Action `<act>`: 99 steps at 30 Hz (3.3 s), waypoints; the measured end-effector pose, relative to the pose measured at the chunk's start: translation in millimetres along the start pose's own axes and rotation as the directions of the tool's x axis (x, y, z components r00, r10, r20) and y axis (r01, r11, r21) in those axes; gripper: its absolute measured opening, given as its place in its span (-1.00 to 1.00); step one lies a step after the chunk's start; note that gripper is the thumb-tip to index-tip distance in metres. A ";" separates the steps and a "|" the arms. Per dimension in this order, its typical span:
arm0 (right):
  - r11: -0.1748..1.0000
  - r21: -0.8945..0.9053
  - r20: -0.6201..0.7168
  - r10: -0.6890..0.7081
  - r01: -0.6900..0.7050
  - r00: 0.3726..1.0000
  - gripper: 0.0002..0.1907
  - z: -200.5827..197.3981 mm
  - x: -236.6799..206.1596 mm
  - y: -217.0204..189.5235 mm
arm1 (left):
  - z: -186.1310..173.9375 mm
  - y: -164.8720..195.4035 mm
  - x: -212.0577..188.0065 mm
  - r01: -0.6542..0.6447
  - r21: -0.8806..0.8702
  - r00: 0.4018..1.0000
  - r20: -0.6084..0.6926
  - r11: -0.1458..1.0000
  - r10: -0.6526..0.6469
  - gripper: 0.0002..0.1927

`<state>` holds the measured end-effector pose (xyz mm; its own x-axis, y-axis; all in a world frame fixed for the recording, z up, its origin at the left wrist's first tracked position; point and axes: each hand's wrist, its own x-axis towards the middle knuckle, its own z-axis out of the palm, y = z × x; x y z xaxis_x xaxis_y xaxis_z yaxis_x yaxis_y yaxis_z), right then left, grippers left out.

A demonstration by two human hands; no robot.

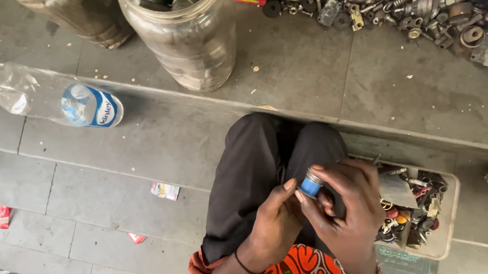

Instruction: The person sits on the floor and sorts through a pile of small mechanical parts on a low shelf. They wipe a part with a cloth, pick up and inspect various components, and handle a spool of wire before returning to sorting the pile.

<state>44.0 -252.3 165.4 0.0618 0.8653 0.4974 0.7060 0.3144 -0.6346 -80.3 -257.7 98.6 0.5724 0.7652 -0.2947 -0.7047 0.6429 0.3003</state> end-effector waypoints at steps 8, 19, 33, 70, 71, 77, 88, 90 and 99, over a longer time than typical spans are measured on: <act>0.989 0.128 0.018 0.069 -0.071 0.997 -0.41 3.7 -8.6 6.1 | 3.2 9.7 -1.0 -0.018 0.060 0.998 0.056 0.998 0.014 -0.49; 0.923 0.385 -0.081 0.037 -0.003 0.996 -0.57 4.8 -7.6 3.2 | 15.5 31.7 -12.4 -0.315 0.473 0.949 0.156 0.823 0.273 -0.68; 0.964 0.249 -0.044 0.107 -0.093 0.993 -0.79 -1.3 -11.8 12.8 | 33.4 59.6 -24.3 -0.537 0.840 0.757 0.522 -0.081 0.392 -0.66; 0.903 0.382 0.038 0.199 -0.198 0.979 -0.65 -22.7 -19.7 22.9 | 29.3 16.3 -10.9 -0.273 0.659 0.954 0.277 0.701 0.111 -0.62; 0.897 0.398 0.040 0.192 -0.192 0.981 -0.67 -22.5 -20.9 24.6 | 29.6 16.0 -10.6 -0.271 0.640 0.954 0.278 0.719 0.112 -0.63; 0.823 0.530 0.059 0.204 -0.204 0.977 -0.68 -18.3 -30.3 38.5 | 26.5 15.7 -7.9 -0.253 0.614 0.958 0.269 0.748 0.103 -0.60; 0.617 0.721 0.132 0.327 -0.317 0.936 -0.73 -15.1 -39.0 43.9 | 18.1 11.5 -5.0 -0.234 0.514 0.954 0.283 0.825 0.093 -0.59; 0.612 0.723 0.134 0.330 -0.320 0.934 -0.74 -13.9 -39.6 45.2 | 16.9 10.2 -3.4 -0.225 0.510 0.959 0.268 0.830 0.096 -0.58; 0.592 0.755 0.106 0.312 -0.281 0.944 -0.76 -11.0 -47.6 45.4 | 12.1 12.1 -2.7 -0.288 0.614 0.944 0.309 0.735 0.111 -0.55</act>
<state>80.9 -283.6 119.4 0.2038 0.9566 0.2084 -0.1325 0.2379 -0.9622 -85.3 -251.5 114.0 0.5918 0.8053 0.0355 -0.4253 0.2746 0.8624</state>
